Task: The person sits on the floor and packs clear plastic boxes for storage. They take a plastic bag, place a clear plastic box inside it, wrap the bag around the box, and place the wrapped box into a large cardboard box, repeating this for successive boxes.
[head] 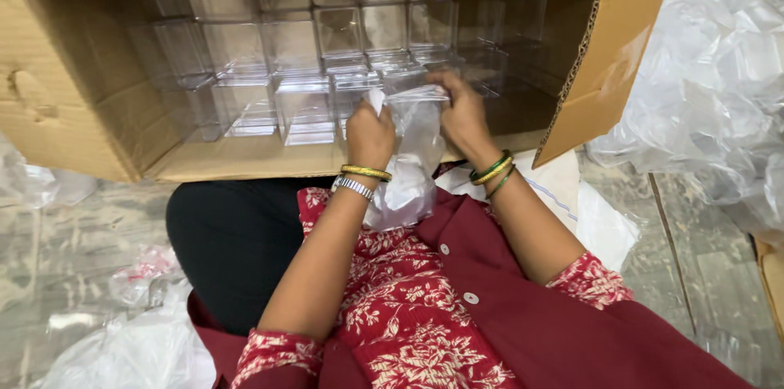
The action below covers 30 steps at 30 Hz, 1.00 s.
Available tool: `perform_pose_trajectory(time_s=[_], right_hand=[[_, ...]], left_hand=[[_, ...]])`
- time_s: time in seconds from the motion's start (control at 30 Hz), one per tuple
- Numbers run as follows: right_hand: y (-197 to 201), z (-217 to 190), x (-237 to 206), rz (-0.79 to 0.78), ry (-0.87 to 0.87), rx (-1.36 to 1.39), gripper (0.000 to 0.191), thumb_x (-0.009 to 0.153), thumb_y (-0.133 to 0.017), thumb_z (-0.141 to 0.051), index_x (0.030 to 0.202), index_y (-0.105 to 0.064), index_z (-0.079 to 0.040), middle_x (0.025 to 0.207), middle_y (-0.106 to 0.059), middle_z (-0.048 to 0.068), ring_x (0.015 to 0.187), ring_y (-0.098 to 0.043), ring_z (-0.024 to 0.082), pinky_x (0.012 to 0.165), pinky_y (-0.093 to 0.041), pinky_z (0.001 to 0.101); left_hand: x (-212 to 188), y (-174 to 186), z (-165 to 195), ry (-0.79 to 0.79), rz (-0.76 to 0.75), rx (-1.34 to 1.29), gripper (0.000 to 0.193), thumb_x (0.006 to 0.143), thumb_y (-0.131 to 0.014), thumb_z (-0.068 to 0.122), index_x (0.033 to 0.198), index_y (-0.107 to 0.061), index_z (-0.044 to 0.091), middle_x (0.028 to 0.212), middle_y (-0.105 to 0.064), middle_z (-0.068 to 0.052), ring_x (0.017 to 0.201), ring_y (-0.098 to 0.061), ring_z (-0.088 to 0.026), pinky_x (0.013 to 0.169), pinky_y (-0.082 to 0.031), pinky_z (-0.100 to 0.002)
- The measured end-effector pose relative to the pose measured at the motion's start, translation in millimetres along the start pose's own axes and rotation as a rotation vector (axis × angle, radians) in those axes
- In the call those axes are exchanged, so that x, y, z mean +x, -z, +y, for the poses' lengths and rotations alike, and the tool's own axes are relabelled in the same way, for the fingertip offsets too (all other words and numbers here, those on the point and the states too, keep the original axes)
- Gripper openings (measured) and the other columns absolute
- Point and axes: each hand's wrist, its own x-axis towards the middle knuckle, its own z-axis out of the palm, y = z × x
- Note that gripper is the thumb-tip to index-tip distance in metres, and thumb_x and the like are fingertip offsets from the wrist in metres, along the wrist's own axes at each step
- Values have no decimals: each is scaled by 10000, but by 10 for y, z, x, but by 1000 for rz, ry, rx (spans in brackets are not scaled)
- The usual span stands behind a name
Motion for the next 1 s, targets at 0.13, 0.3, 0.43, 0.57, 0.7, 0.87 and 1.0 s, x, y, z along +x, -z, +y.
perform_pose_trajectory(time_s=[0.13,0.3,0.43,0.57,0.7,0.87,1.0], right_hand=[[74,-95,-84,-16,-41,94,492,843,-407,190,1195,-695,1,1189,-727,93,1128,-660,153,1018,-493,279],[219,-186,-291,67,-193,511,411,941,-507,130,1309,-645,10,1182,-711,45,1008,-634,118,886,-517,242],[329,-245,-406,77,-191,774,503,972,-594,113,1470,-611,42,1072,-589,69,947,-556,150,857,-482,284],[433,-395,-483,-159,-275,803,406,1030,-464,-157,1388,-571,3,1301,-646,104,1145,-639,173,1003,-515,305],[478,-634,-748,-318,-494,1159,397,1016,-456,-199,1346,-549,3,1287,-636,156,1137,-660,237,1011,-546,389],[500,-919,-1319,-459,-597,1272,330,1036,-472,-169,1305,-551,7,1240,-638,152,1093,-656,229,979,-541,371],[913,-1066,-1642,-521,-503,1115,277,1053,-484,-145,1272,-552,10,1203,-639,149,1057,-653,223,954,-538,356]], left_hand=[[28,22,35,13,-50,-79,295,934,-681,249,927,-665,-45,799,-686,-278,791,-689,-464,692,-544,-513],[10,209,98,359,-251,-721,256,926,-697,275,1131,-655,127,615,-618,-60,505,-562,-170,452,-444,-350],[-141,353,242,294,-339,-944,298,964,-730,268,823,-709,6,653,-587,52,542,-499,-34,473,-383,-253],[-371,542,329,313,-369,-982,207,918,-718,230,837,-767,46,613,-592,52,502,-492,-43,451,-364,-239],[-489,594,331,249,-329,-1079,205,919,-760,176,776,-717,34,703,-643,64,591,-551,-33,491,-426,-238],[-620,455,332,282,-458,-926,191,881,-800,191,808,-727,30,714,-655,42,604,-539,-43,511,-418,-235],[-852,337,388,283,-656,-830,144,809,-819,191,848,-732,83,779,-725,57,688,-624,-32,613,-503,-222]])
